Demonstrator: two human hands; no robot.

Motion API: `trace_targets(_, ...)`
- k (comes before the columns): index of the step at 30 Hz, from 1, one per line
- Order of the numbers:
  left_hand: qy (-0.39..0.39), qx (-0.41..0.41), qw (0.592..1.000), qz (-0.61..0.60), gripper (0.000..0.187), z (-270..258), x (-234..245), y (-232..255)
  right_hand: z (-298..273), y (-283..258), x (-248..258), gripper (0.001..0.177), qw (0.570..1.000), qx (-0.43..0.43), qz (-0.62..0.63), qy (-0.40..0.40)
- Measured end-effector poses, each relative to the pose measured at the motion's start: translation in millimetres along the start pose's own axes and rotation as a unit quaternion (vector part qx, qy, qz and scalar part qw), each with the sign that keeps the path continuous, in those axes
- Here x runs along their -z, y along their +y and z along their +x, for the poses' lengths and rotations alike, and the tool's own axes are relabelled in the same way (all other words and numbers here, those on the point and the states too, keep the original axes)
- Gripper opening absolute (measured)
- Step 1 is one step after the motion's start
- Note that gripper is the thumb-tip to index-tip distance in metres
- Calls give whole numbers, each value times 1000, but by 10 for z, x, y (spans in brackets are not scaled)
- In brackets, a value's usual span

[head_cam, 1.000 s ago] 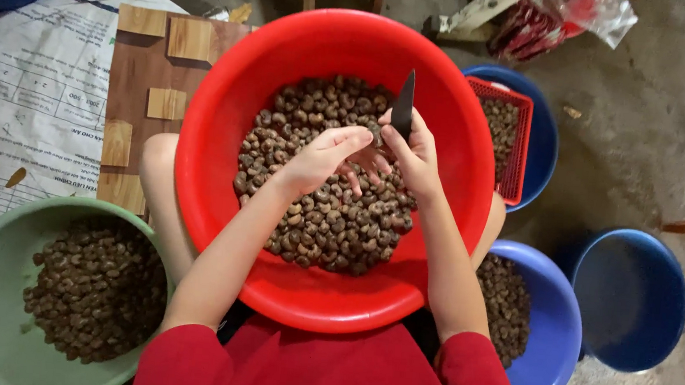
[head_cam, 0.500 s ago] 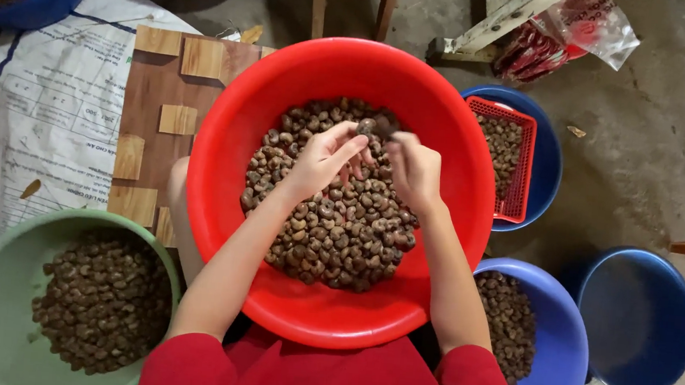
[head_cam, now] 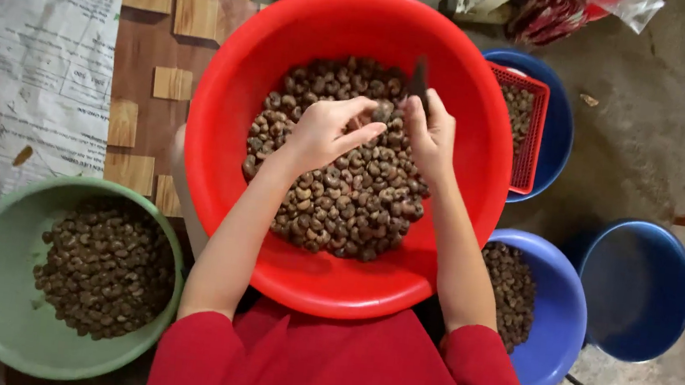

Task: A person sits on the floor and uses a small knife to peel or trim individual nuts from a large red bowl, sorting them into other containers.

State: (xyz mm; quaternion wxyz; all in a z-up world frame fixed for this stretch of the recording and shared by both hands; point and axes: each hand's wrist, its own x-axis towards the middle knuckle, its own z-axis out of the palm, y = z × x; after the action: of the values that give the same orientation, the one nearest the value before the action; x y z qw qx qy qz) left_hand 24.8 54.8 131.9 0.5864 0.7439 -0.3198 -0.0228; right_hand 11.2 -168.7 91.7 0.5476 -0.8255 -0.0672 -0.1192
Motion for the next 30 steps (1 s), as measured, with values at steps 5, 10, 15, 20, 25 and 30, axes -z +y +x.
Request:
trace_targets(5, -10, 36, 997, 73, 27, -67, -36, -87, -23, -194, -89, 16, 990, -70, 122, 5)
trace_targets(10, -7, 146, 926, 349, 53, -271, -151, -989, 189, -201, 566, 14, 974, -55, 109, 191)
trace_targets(15, -233, 485, 630, 561, 86, -348, -509, -1253, 219, 358, 1105, 32, 915, 32, -57, 397)
trace_targets(20, -330, 421, 698, 477, 96, -472, -1004, -1055, 350, 438, 1048, 24, 924, 57, -122, 358)
trace_targets(25, -393, 358, 781, 329, 73, -465, -1402, -678, 406, 367, 934, 13, 959, 41, -71, 270)
trace_targets(30, -336, 73, 928, 142, 57, -580, -1846, -683, 403, 481, 955, 15, 962, 23, -96, 255)
